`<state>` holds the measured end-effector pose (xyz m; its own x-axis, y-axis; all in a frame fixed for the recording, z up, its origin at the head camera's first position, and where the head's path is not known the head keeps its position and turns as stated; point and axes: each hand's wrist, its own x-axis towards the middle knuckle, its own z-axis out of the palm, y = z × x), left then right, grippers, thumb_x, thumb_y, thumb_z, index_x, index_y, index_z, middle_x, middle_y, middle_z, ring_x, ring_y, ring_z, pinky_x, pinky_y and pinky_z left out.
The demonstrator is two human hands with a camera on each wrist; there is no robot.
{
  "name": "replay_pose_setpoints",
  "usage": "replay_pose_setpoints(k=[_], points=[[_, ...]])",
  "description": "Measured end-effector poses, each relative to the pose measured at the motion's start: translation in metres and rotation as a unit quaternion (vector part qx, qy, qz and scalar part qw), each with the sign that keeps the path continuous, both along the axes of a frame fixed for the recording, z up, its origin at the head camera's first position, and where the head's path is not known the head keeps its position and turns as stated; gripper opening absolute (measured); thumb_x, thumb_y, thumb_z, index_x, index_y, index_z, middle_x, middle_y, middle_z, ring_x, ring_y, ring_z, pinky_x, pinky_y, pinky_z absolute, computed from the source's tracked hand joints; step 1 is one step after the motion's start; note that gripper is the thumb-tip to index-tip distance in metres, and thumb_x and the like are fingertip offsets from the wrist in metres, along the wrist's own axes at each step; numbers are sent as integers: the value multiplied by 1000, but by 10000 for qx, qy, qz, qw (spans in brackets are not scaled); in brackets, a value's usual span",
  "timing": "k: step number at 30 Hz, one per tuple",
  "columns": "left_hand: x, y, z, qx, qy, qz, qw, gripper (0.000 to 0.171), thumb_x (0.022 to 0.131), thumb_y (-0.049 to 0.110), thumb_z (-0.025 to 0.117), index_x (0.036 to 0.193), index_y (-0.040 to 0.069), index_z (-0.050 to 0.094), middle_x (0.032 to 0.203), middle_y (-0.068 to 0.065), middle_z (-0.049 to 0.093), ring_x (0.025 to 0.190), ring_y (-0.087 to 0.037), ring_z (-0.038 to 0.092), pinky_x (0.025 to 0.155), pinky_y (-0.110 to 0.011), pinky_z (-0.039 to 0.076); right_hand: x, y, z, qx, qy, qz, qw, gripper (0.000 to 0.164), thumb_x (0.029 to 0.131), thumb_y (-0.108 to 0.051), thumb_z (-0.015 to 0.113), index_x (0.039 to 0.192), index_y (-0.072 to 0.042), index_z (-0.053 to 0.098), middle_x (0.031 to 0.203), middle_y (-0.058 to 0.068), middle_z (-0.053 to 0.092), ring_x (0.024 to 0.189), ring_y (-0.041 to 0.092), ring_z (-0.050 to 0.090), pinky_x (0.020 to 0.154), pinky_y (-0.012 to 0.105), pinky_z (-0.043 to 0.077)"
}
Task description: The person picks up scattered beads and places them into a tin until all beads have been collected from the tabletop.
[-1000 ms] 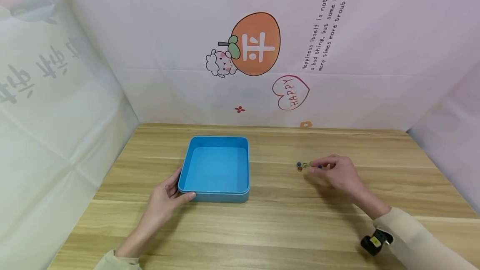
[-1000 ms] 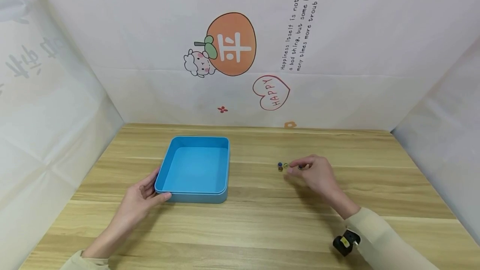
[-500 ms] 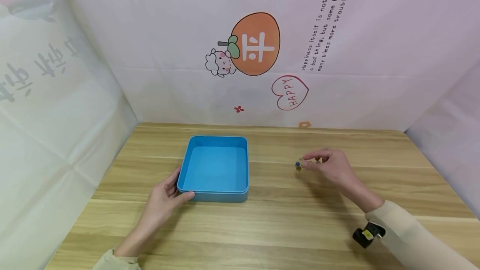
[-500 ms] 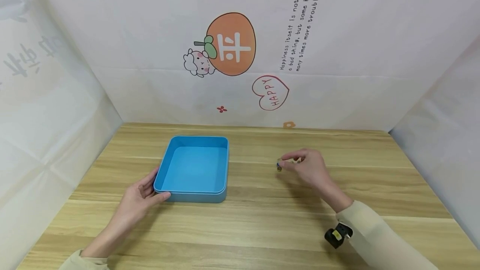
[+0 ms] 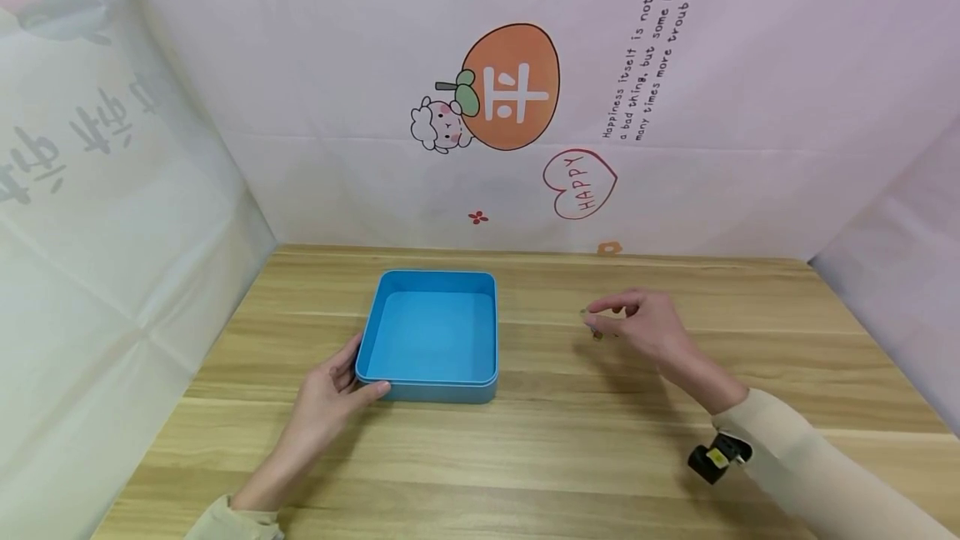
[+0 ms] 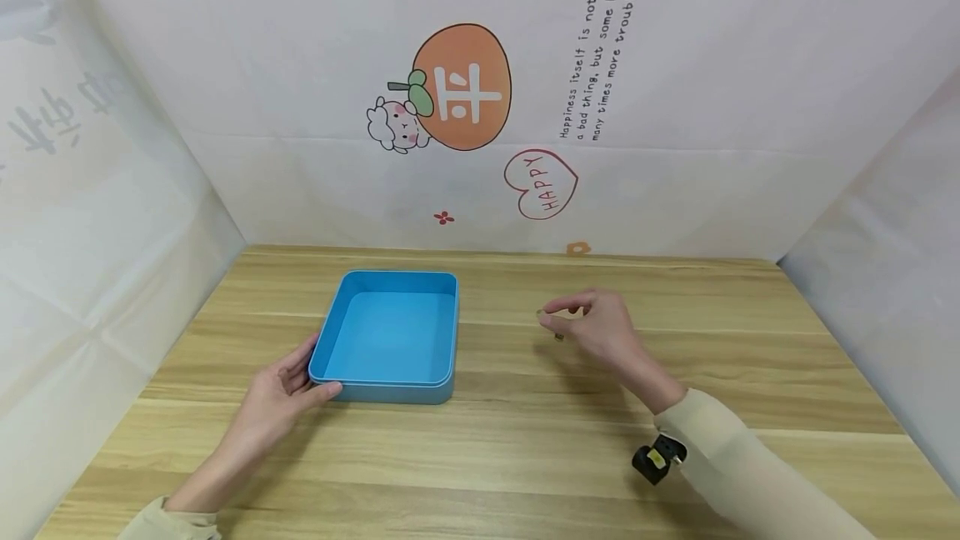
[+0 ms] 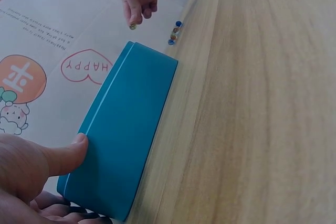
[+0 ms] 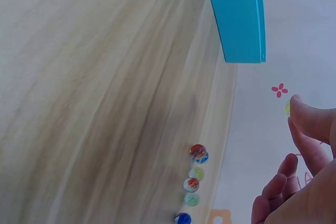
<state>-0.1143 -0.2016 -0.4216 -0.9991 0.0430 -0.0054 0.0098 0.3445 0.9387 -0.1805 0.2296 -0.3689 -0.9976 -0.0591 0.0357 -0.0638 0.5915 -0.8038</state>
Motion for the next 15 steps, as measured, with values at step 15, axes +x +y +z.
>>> replay_pose_setpoints(k=[15], points=[[1, 0, 1, 29, -36, 5, 10000, 88, 93, 6, 83, 162, -7, 30, 166, -26, 29, 147, -40, 37, 110, -42, 43, -8, -22, 11, -44, -22, 89, 9999, 25, 91, -26, 86, 107, -7, 84, 108, 14, 62, 78, 23, 43, 61, 31, 36]])
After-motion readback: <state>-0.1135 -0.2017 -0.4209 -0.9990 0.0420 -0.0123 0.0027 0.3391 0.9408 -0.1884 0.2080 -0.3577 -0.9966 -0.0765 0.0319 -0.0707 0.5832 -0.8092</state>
